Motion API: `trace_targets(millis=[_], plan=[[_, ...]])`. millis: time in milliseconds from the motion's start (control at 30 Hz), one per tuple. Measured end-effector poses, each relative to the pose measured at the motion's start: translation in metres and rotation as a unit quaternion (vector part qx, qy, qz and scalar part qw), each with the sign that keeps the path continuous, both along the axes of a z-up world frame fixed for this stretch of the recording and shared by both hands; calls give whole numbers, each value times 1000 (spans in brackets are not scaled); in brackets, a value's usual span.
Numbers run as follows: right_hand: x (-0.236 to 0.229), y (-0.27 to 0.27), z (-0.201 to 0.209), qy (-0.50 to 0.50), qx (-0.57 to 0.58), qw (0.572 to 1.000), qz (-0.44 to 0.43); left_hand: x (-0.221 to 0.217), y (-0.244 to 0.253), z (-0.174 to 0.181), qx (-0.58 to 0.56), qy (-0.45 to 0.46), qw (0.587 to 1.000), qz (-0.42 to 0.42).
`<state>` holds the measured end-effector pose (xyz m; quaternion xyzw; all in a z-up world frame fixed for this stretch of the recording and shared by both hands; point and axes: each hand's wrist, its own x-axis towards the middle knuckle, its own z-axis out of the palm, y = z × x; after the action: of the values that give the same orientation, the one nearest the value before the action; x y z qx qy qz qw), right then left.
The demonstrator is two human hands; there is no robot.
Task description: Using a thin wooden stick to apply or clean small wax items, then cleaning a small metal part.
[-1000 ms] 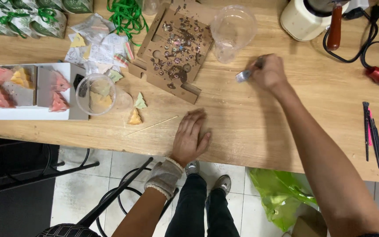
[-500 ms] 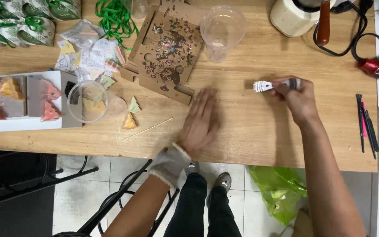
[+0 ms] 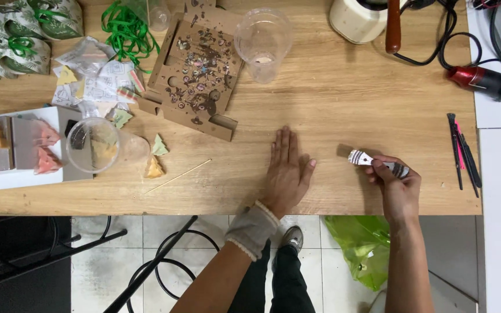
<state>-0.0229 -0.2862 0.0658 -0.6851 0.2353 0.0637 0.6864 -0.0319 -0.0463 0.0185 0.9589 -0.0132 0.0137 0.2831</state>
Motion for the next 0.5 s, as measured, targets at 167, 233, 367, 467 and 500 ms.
trace_targets(millis=[167,233,367,467,500], plan=[[22,-9,-11,-38,-73,996,21,-1,49,9,-47,-48,997,-38],[38,-5,-27,-62,-288,948,122,2,74,-1,17,-36,997,60],[53,64,-24,-192,-281,920,193,-3,82,-7,0,-20,999,37],[57,116,-17,-56,-270,937,214,-8,76,-8,41,-47,997,38],[57,128,-19,-91,-283,930,214,-9,70,-4,-2,-49,998,45]])
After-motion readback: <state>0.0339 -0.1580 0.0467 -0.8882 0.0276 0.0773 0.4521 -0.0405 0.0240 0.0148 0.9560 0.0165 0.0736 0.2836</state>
